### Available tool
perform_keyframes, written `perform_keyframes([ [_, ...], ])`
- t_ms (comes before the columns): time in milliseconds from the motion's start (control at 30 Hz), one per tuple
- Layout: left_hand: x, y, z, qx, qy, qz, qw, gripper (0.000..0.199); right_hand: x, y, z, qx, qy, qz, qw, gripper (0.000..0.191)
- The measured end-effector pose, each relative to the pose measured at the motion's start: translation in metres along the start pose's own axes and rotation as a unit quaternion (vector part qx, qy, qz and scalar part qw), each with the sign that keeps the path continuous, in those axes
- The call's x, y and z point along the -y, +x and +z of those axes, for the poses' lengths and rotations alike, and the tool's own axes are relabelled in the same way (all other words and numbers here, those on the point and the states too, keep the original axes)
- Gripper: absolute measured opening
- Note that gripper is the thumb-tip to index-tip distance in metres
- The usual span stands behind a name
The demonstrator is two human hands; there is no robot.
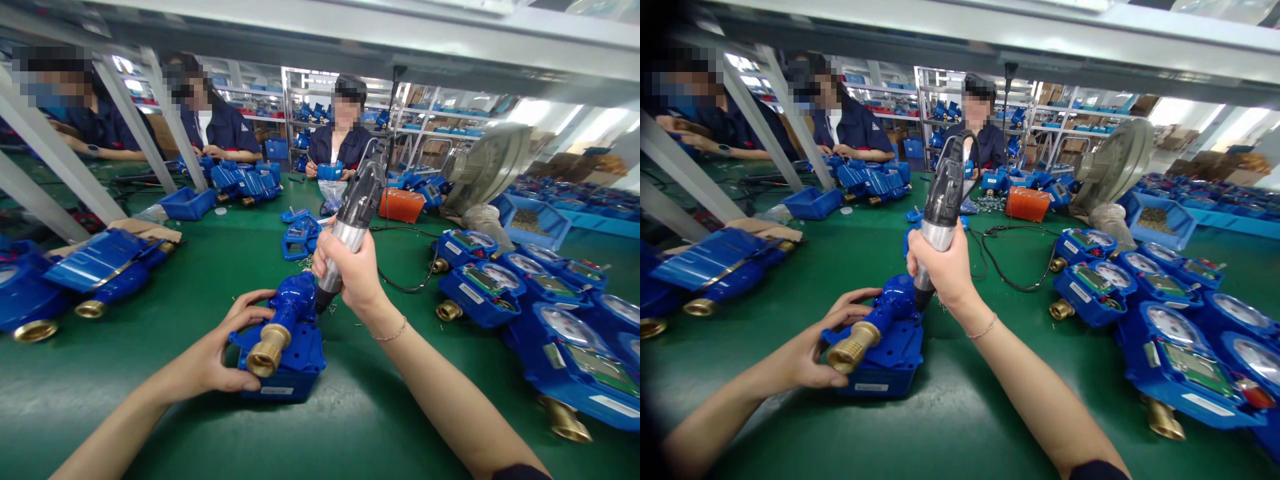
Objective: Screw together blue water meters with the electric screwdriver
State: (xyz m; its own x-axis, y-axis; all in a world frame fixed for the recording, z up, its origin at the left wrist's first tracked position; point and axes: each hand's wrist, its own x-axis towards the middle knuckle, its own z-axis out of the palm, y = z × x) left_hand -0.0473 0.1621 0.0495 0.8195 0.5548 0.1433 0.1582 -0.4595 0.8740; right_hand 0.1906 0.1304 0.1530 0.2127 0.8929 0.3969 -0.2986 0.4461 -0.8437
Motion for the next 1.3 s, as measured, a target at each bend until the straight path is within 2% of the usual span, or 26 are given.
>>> perform_keyframes([
  [133,-0.001,0.001,0.003,-0.01,0.013,0.016,1.0,0.075,-0.013,-0.004,-0.004,0.019,-0.028,0.048,0.998,0.032],
  [233,0.001,0.001,0.007,-0.019,0.026,0.021,0.999,0.072,-0.018,-0.005,-0.006,0.01,-0.034,0.066,0.997,0.029],
  [433,0.009,0.009,0.027,-0.111,0.074,0.106,0.985,0.061,-0.018,-0.014,-0.005,-0.058,-0.01,0.022,0.998,0.027],
  [600,0.009,0.012,0.037,-0.148,0.082,0.115,0.979,0.048,-0.017,-0.02,-0.004,-0.058,0.0,0.016,0.998,0.028],
  [800,0.007,0.011,0.037,-0.153,0.071,0.118,0.979,0.046,-0.02,-0.014,-0.006,-0.042,0.01,0.035,0.998,0.025],
  [1067,0.008,0.011,0.036,-0.147,0.077,0.111,0.98,0.051,-0.022,-0.01,-0.008,0.009,0.033,0.056,0.998,0.022],
  [1300,0.011,0.011,0.034,-0.134,0.077,0.117,0.981,0.052,-0.016,-0.013,-0.007,0.008,0.081,0.03,0.996,0.028],
])
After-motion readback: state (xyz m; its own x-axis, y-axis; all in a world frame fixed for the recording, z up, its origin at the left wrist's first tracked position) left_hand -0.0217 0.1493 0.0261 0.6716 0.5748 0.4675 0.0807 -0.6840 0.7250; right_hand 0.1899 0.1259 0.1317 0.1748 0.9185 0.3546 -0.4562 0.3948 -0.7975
